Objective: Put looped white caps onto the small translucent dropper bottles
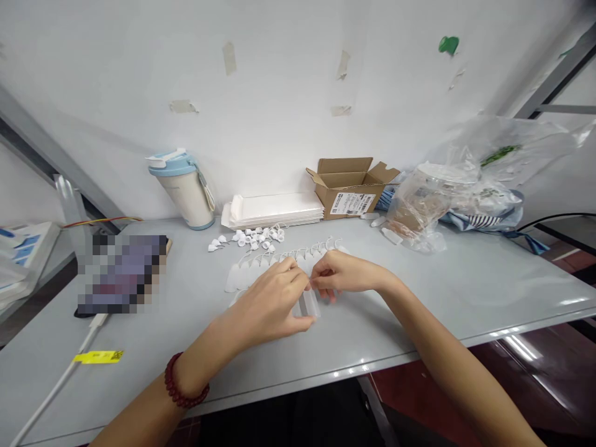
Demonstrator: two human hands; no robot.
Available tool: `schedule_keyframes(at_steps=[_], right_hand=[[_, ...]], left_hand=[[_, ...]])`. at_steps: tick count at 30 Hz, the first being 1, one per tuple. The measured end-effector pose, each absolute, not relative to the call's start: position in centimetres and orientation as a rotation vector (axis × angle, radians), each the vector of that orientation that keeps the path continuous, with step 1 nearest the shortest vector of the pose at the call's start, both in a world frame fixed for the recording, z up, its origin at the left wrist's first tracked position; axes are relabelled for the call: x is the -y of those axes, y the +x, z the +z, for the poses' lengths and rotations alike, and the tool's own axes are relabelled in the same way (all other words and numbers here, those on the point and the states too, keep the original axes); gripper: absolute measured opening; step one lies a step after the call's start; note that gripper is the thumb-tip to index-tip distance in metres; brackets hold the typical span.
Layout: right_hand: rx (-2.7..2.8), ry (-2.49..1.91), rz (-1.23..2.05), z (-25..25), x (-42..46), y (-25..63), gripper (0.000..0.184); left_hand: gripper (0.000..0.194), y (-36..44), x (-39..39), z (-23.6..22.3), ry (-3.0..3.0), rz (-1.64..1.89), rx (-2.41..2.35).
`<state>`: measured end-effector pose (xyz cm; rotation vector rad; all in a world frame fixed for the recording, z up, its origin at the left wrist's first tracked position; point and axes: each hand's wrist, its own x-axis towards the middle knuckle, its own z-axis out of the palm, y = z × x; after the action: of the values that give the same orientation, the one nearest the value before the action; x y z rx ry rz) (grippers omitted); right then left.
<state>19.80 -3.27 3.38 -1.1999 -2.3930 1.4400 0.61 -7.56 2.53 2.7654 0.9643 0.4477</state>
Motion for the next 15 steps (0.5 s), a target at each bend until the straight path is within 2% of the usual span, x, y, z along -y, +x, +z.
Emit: schedule_keyframes(at_steps=[6,15], right_hand=[[2.520,-1.238,1.551,2.67,3.28,19.62,0.012],[2.521,-1.272,1.591,2.72,3.29,19.57,0.012]], left_hand=[[0.012,0.75,7.59,2.46,2.744,0.297,-0.967],[0.015,0.54,7.50,2.52,2.686,0.240,-1.040]])
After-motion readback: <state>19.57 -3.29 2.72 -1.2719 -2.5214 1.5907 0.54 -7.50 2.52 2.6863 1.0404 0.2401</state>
